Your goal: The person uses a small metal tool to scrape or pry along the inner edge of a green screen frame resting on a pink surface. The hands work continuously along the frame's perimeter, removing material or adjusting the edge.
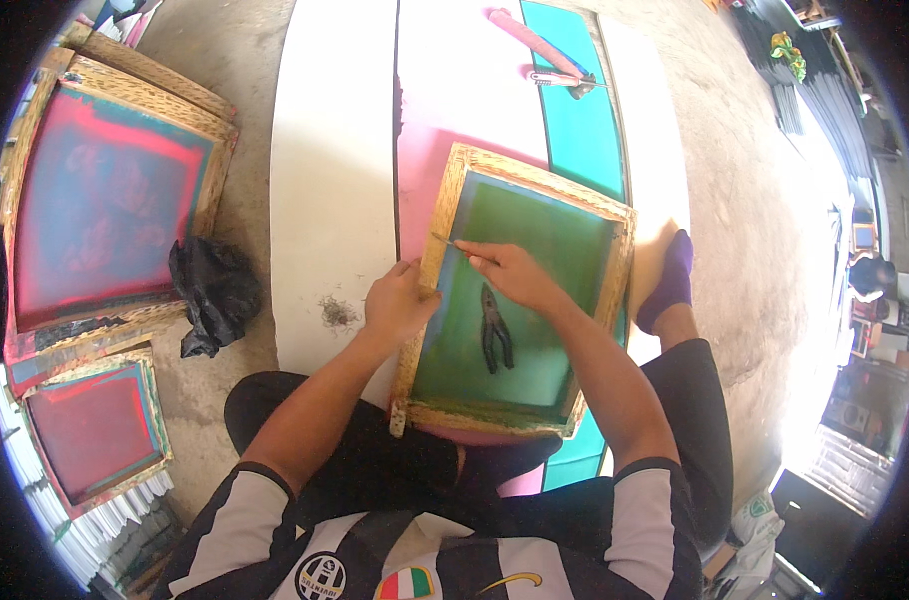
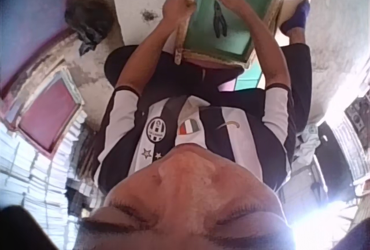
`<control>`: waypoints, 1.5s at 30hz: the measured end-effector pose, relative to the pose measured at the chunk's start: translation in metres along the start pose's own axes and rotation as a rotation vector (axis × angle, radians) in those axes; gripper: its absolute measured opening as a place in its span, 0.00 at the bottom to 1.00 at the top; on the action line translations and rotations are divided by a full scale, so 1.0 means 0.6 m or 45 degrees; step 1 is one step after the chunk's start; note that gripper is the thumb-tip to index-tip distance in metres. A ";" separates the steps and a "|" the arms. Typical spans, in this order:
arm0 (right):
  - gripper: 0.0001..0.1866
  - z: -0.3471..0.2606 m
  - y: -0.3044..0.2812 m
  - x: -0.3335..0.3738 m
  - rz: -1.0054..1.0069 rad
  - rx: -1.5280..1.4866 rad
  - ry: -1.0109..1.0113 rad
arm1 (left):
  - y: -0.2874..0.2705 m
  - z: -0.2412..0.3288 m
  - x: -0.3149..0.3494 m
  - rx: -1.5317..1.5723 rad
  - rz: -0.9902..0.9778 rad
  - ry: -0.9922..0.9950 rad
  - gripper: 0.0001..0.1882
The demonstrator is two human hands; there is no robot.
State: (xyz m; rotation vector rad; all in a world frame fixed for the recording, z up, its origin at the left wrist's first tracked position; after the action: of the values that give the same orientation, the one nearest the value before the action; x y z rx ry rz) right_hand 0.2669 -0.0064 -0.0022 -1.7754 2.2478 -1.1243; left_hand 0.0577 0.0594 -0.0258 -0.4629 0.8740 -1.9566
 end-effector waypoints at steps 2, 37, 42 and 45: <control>0.22 -0.005 0.006 0.009 0.263 0.211 -0.457 | -0.006 0.007 -0.003 -0.025 -0.086 -0.012 0.35; 0.16 -0.079 -0.011 0.091 0.484 0.784 -0.290 | 0.001 0.003 0.005 0.070 -0.004 -0.059 0.40; 0.18 -0.026 0.003 0.067 0.453 0.225 -0.237 | 0.004 0.003 0.004 0.099 0.009 -0.035 0.40; 0.20 -0.078 -0.004 0.093 0.304 0.710 -0.072 | 0.000 -0.002 0.007 0.091 0.004 -0.041 0.40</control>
State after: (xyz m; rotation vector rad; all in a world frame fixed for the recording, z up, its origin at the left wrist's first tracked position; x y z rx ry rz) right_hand 0.2287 -0.0318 0.0542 -1.2667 1.8034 -1.4383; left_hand 0.0546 0.0564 -0.0267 -0.4500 0.7818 -1.9657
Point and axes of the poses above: each hand's wrist, its own x-axis away from the middle knuckle, its own y-axis out of the palm, z = x × y, the point moved 5 cm from there along -x, towards the middle knuckle, and after that the axes turned 15 degrees about z, right-handed, at the moved point
